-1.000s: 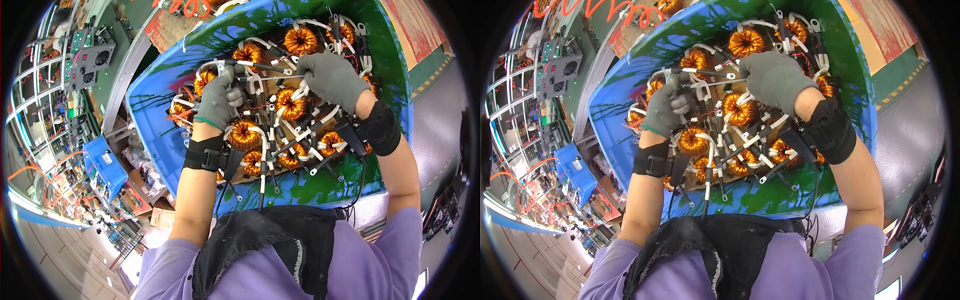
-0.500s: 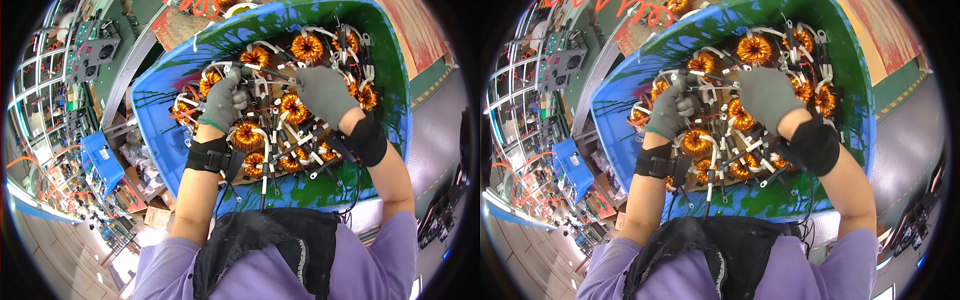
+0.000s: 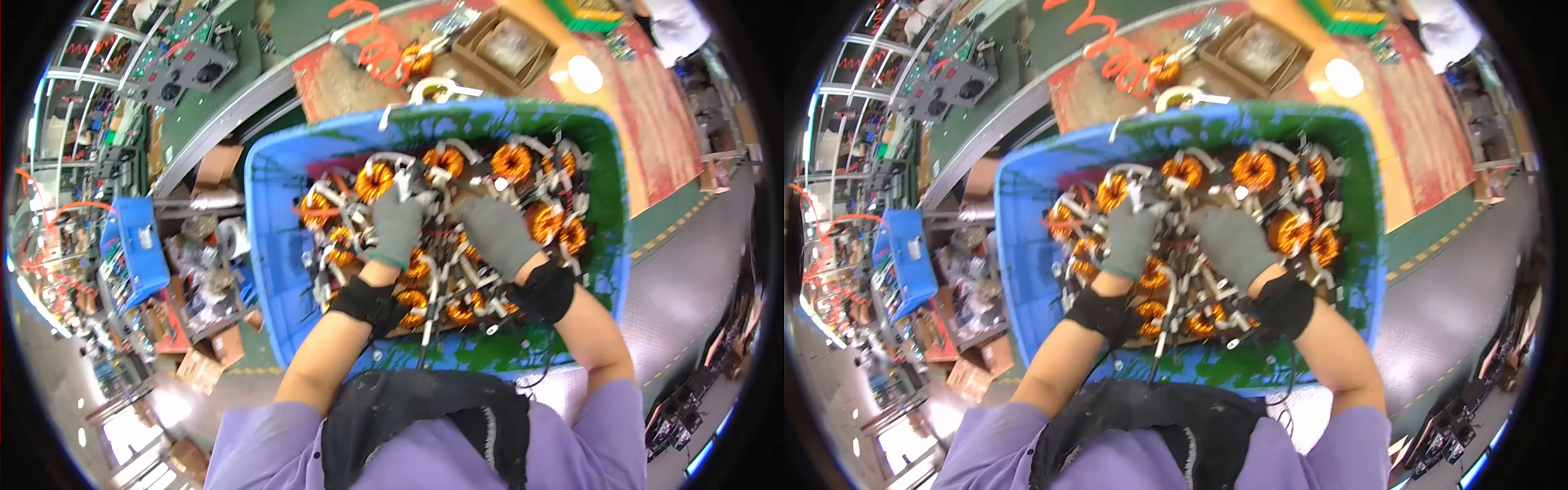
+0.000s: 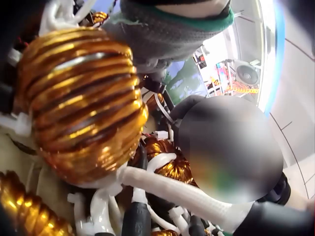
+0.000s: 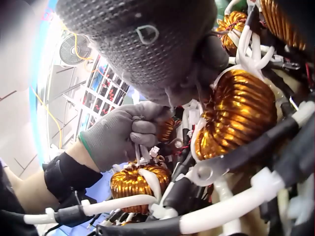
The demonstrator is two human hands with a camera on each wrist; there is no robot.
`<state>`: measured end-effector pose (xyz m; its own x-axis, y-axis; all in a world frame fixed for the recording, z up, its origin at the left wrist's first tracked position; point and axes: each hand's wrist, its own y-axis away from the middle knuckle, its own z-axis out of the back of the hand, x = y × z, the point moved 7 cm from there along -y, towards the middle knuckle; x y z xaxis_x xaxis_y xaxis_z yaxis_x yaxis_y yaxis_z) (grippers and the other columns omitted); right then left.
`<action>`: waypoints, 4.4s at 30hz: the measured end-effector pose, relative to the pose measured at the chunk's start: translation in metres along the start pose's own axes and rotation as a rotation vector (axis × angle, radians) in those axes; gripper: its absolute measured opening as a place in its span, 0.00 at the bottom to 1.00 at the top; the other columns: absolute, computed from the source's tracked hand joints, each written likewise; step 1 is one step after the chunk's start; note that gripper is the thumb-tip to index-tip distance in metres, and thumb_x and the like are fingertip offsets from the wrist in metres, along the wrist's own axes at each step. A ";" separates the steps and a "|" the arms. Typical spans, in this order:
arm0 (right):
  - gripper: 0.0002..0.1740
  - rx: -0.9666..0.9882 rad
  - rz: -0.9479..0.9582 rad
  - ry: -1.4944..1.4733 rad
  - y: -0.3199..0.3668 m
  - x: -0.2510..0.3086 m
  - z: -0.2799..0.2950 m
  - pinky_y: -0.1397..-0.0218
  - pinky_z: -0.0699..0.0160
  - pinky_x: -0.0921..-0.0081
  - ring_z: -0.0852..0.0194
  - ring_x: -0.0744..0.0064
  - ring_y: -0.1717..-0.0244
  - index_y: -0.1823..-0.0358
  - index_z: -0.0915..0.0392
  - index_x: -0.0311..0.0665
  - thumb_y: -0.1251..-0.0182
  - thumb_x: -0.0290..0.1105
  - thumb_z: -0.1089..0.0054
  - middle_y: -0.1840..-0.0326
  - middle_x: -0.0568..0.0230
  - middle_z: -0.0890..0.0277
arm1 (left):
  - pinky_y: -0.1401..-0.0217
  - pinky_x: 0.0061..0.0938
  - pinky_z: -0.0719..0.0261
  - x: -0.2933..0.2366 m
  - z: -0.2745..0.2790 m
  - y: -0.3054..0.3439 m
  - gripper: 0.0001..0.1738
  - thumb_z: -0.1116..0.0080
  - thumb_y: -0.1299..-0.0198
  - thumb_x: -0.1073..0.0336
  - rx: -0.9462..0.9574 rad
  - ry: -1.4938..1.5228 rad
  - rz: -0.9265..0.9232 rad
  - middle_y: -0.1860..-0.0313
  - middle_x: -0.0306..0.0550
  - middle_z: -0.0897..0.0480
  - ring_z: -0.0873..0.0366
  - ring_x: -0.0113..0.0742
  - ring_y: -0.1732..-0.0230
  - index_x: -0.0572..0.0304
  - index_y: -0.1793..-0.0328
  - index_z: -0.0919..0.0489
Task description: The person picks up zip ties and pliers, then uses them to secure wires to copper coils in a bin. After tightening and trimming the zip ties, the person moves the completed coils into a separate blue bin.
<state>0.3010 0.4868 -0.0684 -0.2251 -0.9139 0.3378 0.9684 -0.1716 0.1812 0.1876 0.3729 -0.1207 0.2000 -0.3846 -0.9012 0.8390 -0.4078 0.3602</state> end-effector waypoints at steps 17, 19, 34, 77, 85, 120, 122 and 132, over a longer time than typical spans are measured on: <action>0.12 -0.307 -0.227 -1.067 -0.040 -0.022 0.008 0.56 0.25 0.76 0.26 0.74 0.63 0.53 0.22 0.34 0.38 0.19 0.45 0.62 0.62 0.23 | 0.84 0.17 0.43 -0.026 -0.020 -0.005 0.17 0.42 0.44 0.74 0.514 0.414 0.190 0.77 0.33 0.29 0.38 0.20 0.85 0.56 0.48 0.28; 0.10 -0.290 -0.195 -1.139 -0.044 -0.023 -0.004 0.57 0.26 0.77 0.28 0.77 0.64 0.56 0.22 0.34 0.38 0.20 0.45 0.65 0.65 0.24 | 0.79 0.17 0.35 -0.030 -0.019 -0.005 0.24 0.40 0.48 0.78 0.536 0.356 0.178 0.69 0.34 0.26 0.33 0.20 0.79 0.55 0.44 0.31; 0.09 -0.193 -0.315 -1.529 -0.043 -0.037 -0.011 0.58 0.19 0.79 0.21 0.76 0.61 0.59 0.22 0.33 0.38 0.18 0.48 0.59 0.63 0.20 | 0.62 0.19 0.27 -0.032 -0.027 -0.011 0.36 0.39 0.51 0.78 0.666 0.249 0.055 0.64 0.37 0.24 0.26 0.25 0.64 0.59 0.32 0.34; 0.04 -0.209 -0.251 -1.114 -0.016 -0.029 0.032 0.65 0.31 0.80 0.33 0.82 0.72 0.66 0.24 0.32 0.38 0.25 0.44 0.75 0.71 0.28 | 0.53 0.38 0.23 -0.046 -0.028 -0.011 0.20 0.38 0.51 0.66 0.471 -0.489 -0.352 0.55 0.51 0.21 0.21 0.50 0.55 0.59 0.50 0.22; 0.07 -0.127 -0.325 -0.973 -0.024 -0.044 0.003 0.61 0.24 0.73 0.22 0.66 0.66 0.59 0.23 0.36 0.38 0.28 0.45 0.67 0.61 0.20 | 0.51 0.43 0.25 -0.050 -0.029 0.009 0.22 0.33 0.52 0.61 0.282 -0.696 -0.501 0.55 0.52 0.23 0.23 0.55 0.53 0.57 0.51 0.25; 0.07 -0.402 -0.355 -0.534 -0.009 -0.021 -0.011 0.62 0.24 0.61 0.21 0.52 0.65 0.65 0.21 0.41 0.44 0.32 0.42 0.68 0.55 0.20 | 0.52 0.44 0.25 -0.046 -0.032 0.006 0.20 0.33 0.51 0.62 0.191 -0.667 -0.550 0.56 0.52 0.22 0.24 0.54 0.52 0.60 0.53 0.25; 0.07 -0.392 -0.388 -0.605 -0.008 -0.024 -0.007 0.61 0.23 0.62 0.21 0.52 0.65 0.63 0.21 0.41 0.44 0.31 0.42 0.67 0.57 0.20 | 0.53 0.44 0.25 -0.047 -0.030 0.009 0.21 0.33 0.51 0.62 0.187 -0.662 -0.560 0.57 0.52 0.21 0.24 0.54 0.53 0.60 0.53 0.25; 0.09 -0.318 -0.242 -0.462 -0.015 -0.029 -0.012 0.58 0.22 0.64 0.20 0.56 0.61 0.60 0.21 0.40 0.44 0.30 0.40 0.63 0.59 0.19 | 0.52 0.43 0.25 -0.048 -0.026 0.009 0.20 0.32 0.52 0.63 0.197 -0.604 -0.577 0.57 0.54 0.21 0.23 0.57 0.54 0.61 0.55 0.25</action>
<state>0.2938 0.5111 -0.0922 -0.3972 -0.5938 0.6998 0.8525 -0.5210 0.0418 0.1986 0.4092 -0.0799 -0.5822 -0.4249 -0.6932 0.6120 -0.7903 -0.0296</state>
